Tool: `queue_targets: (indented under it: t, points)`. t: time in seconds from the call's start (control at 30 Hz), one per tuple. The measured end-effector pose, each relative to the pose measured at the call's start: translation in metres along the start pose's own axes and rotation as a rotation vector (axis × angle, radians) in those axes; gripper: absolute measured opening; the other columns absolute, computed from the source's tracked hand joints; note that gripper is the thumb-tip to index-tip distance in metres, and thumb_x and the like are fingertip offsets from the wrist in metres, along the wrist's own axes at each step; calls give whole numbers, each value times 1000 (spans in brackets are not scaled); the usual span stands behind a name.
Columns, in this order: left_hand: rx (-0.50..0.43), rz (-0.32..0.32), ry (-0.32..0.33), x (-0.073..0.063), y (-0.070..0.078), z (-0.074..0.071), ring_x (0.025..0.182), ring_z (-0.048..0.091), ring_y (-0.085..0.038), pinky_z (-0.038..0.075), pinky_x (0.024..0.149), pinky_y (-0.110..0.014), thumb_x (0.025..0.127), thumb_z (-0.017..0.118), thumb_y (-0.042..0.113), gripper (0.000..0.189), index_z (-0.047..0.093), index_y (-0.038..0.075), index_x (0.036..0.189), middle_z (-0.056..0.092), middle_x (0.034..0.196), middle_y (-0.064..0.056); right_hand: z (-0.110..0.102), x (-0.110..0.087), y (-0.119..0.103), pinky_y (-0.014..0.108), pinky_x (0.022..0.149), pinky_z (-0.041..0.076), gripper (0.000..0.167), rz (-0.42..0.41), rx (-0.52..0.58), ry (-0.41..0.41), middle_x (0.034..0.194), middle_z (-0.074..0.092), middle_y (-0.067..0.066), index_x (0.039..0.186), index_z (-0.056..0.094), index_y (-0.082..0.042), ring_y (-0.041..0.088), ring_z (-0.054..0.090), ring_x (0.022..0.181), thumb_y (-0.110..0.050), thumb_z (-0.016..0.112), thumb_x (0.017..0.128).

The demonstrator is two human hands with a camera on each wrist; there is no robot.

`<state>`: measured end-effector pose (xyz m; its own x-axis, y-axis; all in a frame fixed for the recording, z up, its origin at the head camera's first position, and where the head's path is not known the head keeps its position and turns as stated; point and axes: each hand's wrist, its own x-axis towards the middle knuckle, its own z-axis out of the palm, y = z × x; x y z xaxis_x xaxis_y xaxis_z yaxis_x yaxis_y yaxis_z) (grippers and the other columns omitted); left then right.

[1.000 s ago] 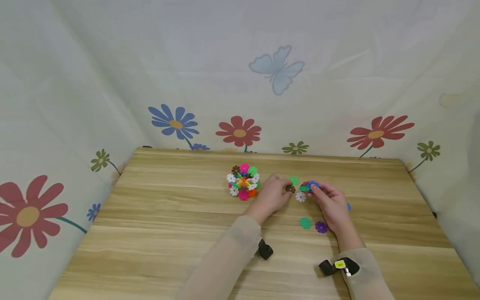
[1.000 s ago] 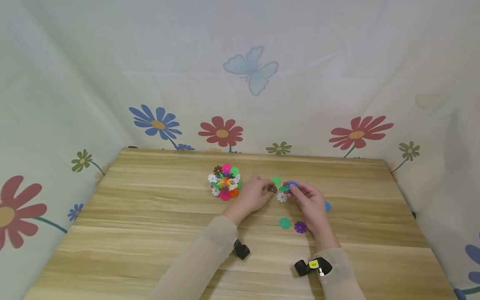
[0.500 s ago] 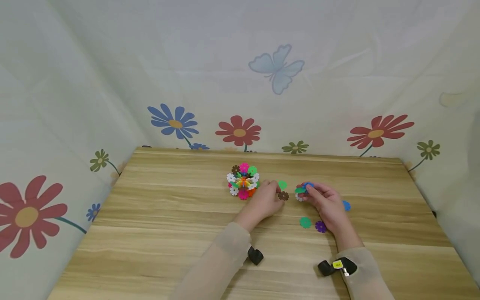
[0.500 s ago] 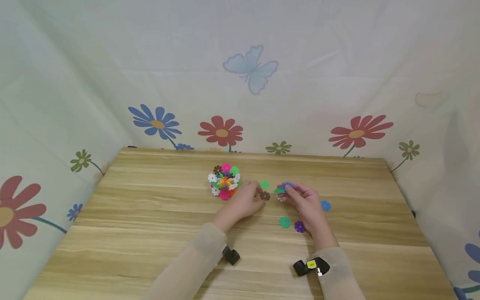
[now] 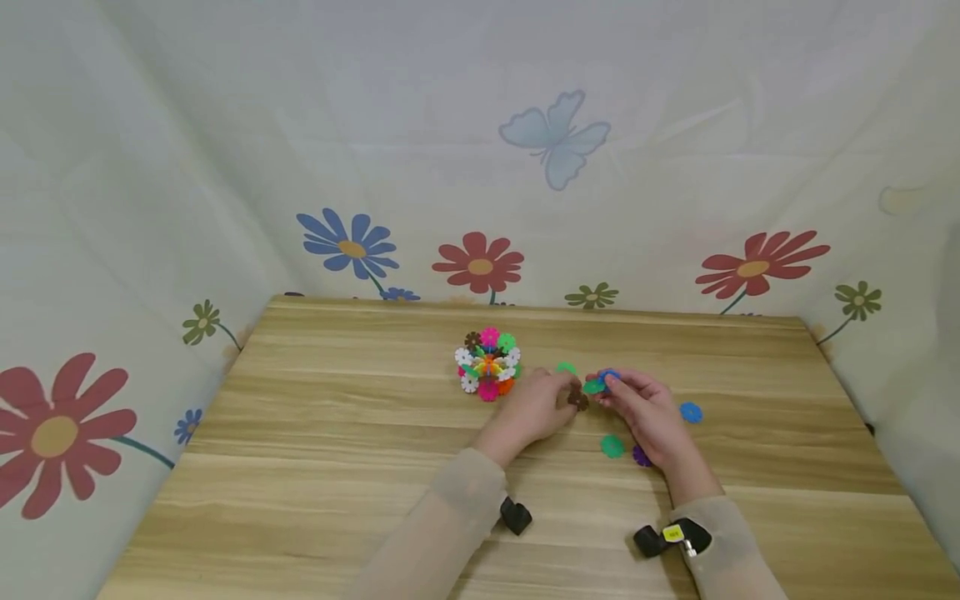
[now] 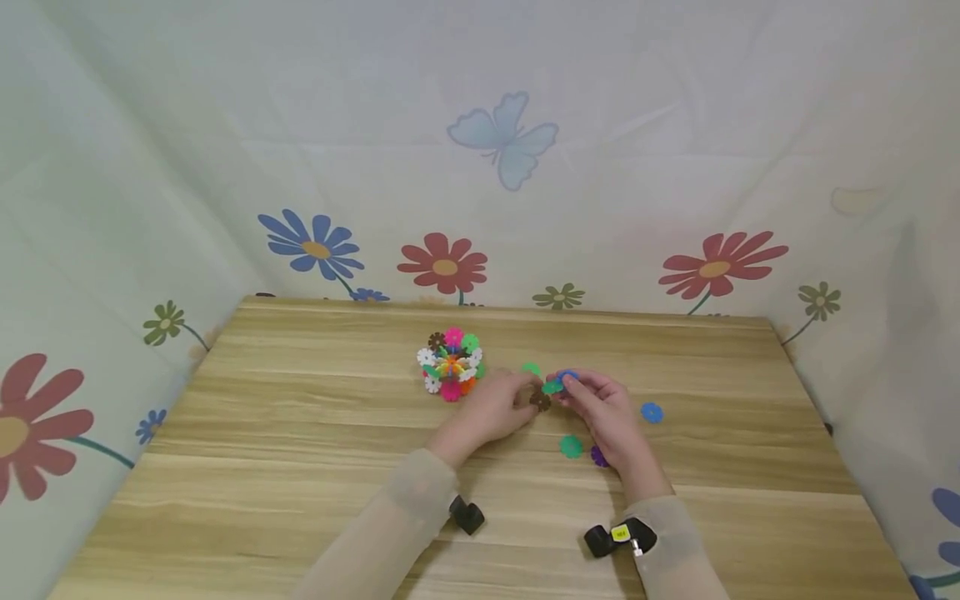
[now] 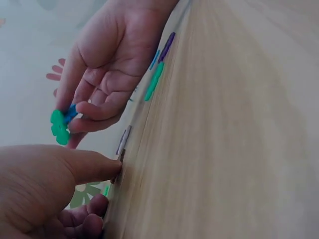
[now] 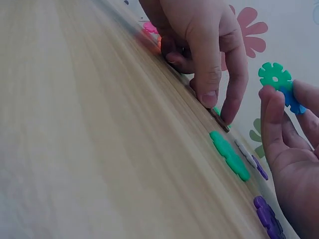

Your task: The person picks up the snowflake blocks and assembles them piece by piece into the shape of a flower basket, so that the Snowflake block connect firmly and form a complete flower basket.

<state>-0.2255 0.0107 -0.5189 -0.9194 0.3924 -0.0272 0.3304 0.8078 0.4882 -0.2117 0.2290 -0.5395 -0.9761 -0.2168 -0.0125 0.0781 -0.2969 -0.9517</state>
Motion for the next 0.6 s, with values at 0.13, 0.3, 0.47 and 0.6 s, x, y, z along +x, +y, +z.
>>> queue_targets:
  t: [0.13,0.3,0.47,0.6]
  points:
    - [-27,16,-40,-1,0,-3,94,59,-13,52,75,-28,100,81,32,23,76,25,122,65,104,4,0,0,0,23,90,61,18,-11,-19,7,118,82,1,120,78,-6,11,77,106,-13,63,113]
    - [-95,47,-103,-1,-8,-4,84,54,-10,47,71,-24,96,85,31,22,68,19,105,58,97,6,0,0,1,23,90,61,20,-34,-17,4,120,81,3,121,76,-2,11,76,107,-14,63,113]
    - [-354,63,-89,-1,-19,-8,82,59,-8,52,75,-23,100,82,20,17,67,13,103,66,94,5,0,0,1,24,91,61,23,-76,-18,2,121,80,3,124,73,3,12,76,106,-13,62,113]
    - [-568,50,12,0,-22,-7,81,63,-7,55,74,-23,102,78,15,16,72,8,116,70,96,3,0,-1,1,25,94,61,25,-99,-31,8,122,80,3,126,72,6,12,75,112,-13,62,113]
